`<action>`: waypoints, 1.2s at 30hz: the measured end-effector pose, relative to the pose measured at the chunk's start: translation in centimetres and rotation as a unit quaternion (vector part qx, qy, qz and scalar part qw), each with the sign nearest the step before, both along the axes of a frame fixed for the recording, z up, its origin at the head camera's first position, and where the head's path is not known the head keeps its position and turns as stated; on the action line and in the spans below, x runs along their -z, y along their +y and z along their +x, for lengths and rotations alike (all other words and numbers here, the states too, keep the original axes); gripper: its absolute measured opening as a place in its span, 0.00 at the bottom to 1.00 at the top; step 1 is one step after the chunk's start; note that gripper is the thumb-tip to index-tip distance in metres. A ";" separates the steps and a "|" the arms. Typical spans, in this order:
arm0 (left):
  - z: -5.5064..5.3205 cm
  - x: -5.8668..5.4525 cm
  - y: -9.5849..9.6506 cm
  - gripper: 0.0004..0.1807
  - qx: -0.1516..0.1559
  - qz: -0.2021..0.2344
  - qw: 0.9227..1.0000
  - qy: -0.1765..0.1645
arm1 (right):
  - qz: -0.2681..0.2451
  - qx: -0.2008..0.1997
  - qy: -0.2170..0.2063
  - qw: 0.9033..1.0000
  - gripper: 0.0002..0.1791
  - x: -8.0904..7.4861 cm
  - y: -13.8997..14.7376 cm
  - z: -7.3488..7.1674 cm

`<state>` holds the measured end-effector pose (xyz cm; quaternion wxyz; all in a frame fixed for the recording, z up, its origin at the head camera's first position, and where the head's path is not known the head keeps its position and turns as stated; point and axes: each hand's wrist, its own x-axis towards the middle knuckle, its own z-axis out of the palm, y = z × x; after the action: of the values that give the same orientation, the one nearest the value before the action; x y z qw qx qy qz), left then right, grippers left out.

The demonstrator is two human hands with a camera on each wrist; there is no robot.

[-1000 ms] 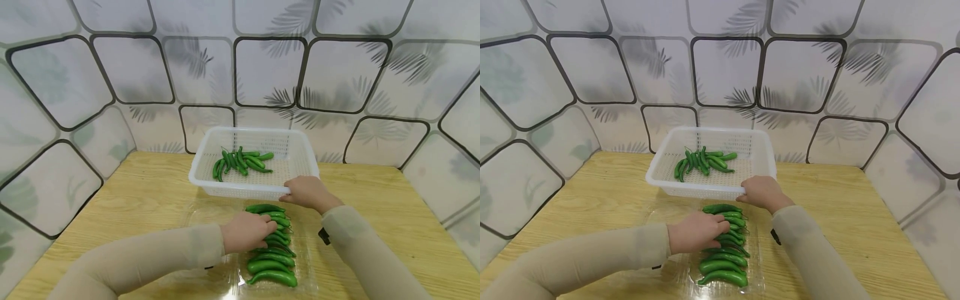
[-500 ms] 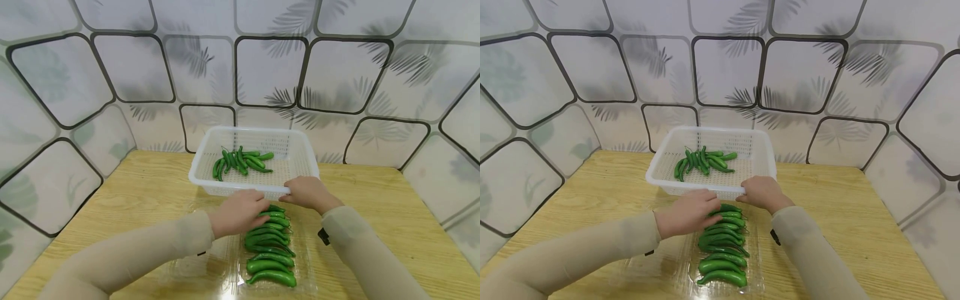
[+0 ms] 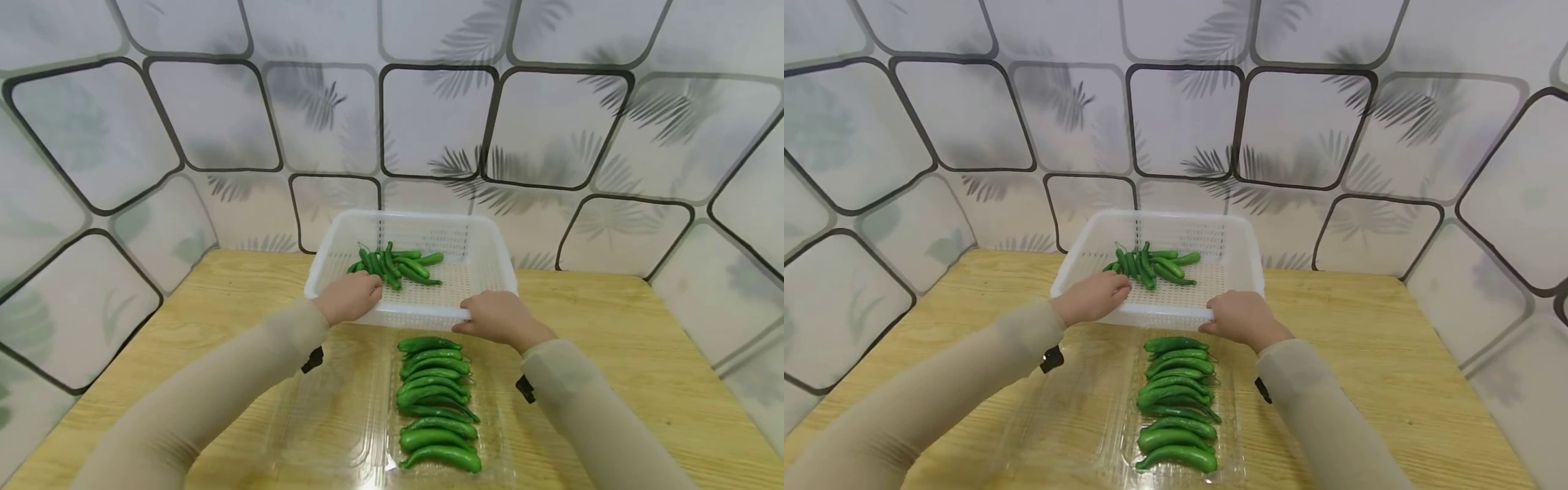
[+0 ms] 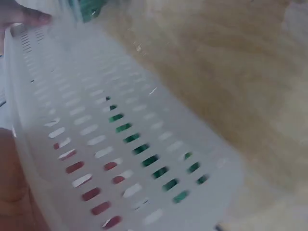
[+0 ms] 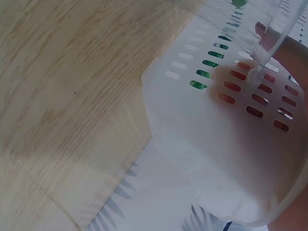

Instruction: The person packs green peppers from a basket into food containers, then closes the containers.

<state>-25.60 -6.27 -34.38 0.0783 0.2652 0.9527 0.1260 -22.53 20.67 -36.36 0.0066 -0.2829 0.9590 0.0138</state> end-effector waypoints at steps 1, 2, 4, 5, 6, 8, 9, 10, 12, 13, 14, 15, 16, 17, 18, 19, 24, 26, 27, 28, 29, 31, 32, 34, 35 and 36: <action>-0.2 -0.3 0.2 0.18 0.012 -0.015 1.000 -0.002 | -0.001 0.001 0.001 1.000 0.18 0.0 0.0 0.0; -0.5 -0.5 0.5 0.17 0.024 -0.031 0.999 -0.001 | -0.001 0.003 0.002 1.000 0.18 0.0 0.1 0.1; -1.2 -0.8 1.1 0.17 0.037 -0.072 0.997 0.001 | -0.006 0.003 0.000 1.000 0.18 0.0 0.1 0.1; -1.6 -1.0 1.5 0.18 0.041 -0.095 0.995 -0.001 | -0.007 0.004 -0.002 1.000 0.18 0.0 0.1 0.2; -2.1 -1.0 1.8 0.19 0.045 -0.118 0.992 -0.004 | -0.008 0.005 -0.003 1.000 0.18 0.1 0.1 0.2; -2.9 -0.9 2.3 0.20 0.049 -0.160 0.986 -0.019 | -0.012 0.003 -0.007 1.000 0.18 0.2 0.0 0.3; -3.2 -0.9 2.5 0.21 0.048 -0.177 0.983 -0.029 | -0.015 0.002 -0.008 1.000 0.18 0.3 0.0 0.3; -3.4 -0.9 2.7 0.22 0.047 -0.191 0.980 -0.039 | -0.015 0.002 -0.010 1.000 0.17 0.3 -0.1 0.3; -3.7 -0.8 2.9 0.23 0.046 -0.209 0.975 -0.053 | -0.015 0.001 -0.008 1.000 0.17 0.4 -0.3 0.4; -3.8 -0.8 3.0 0.23 0.048 -0.218 0.973 -0.060 | -0.015 0.000 -0.008 1.000 0.18 0.4 -0.3 0.4; -3.8 -0.8 3.0 0.24 0.050 -0.224 0.971 -0.063 | -0.015 0.000 -0.007 1.000 0.18 0.4 -0.4 0.4; -3.8 -0.8 3.1 0.24 0.051 -0.228 0.970 -0.067 | -0.014 -0.001 -0.006 1.000 0.18 0.3 -0.5 0.4; -3.9 -0.8 3.1 0.24 0.055 -0.234 0.968 -0.067 | -0.013 -0.002 -0.004 1.000 0.18 0.3 -0.5 0.4; -4.0 -0.7 3.2 0.25 0.059 -0.240 0.967 -0.063 | -0.013 -0.003 -0.002 1.000 0.18 0.2 -0.6 0.4; -4.1 -0.6 3.2 0.25 0.064 -0.249 0.965 -0.056 | -0.014 -0.003 -0.001 1.000 0.18 0.2 -0.6 0.4; -4.1 -0.5 3.3 0.25 0.067 -0.255 0.963 -0.049 | -0.013 -0.002 0.000 1.000 0.19 0.2 -0.6 0.4; -4.7 0.4 3.8 0.26 0.073 -0.275 0.958 -0.044 | -0.013 0.001 0.005 1.000 0.19 0.1 -0.7 0.4; -4.8 0.8 4.0 0.27 0.072 -0.278 0.956 -0.056 | -0.013 0.001 0.005 1.000 0.18 0.1 -0.6 0.3; -4.9 0.9 4.1 0.27 0.073 -0.283 0.955 -0.058 | -0.012 0.001 0.004 1.000 0.18 0.1 -0.6 0.3; -5.0 1.0 4.1 0.26 0.076 -0.283 0.954 -0.061 | -0.012 0.000 0.004 1.000 0.18 0.1 -0.6 0.3; -5.1 1.1 4.1 0.26 0.078 -0.280 0.954 -0.067 | -0.011 -0.001 0.005 1.000 0.18 0.2 -0.6 0.3; -5.2 1.2 4.1 0.24 0.086 -0.273 0.955 -0.074 | -0.010 -0.002 0.006 1.000 0.18 0.2 -0.6 0.3; -5.3 1.2 4.0 0.23 0.088 -0.263 0.958 -0.080 | -0.009 -0.002 0.008 1.000 0.18 0.1 -0.5 0.2; -5.4 1.2 3.7 0.22 0.088 -0.234 0.963 -0.103 | -0.006 0.000 0.011 1.000 0.18 0.1 -0.5 0.2; -5.5 1.1 3.5 0.21 0.085 -0.221 0.965 -0.113 | -0.004 0.001 0.012 1.000 0.18 0.0 -0.4 0.1; -5.5 1.0 3.3 0.21 0.082 -0.208 0.967 -0.122 | -0.004 0.001 0.012 1.000 0.18 0.0 -0.4 0.1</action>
<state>-31.11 -2.98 -35.35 0.2571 0.3030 0.9163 -0.0506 -22.40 20.28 -36.35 -0.0063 -0.2815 0.9595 0.0132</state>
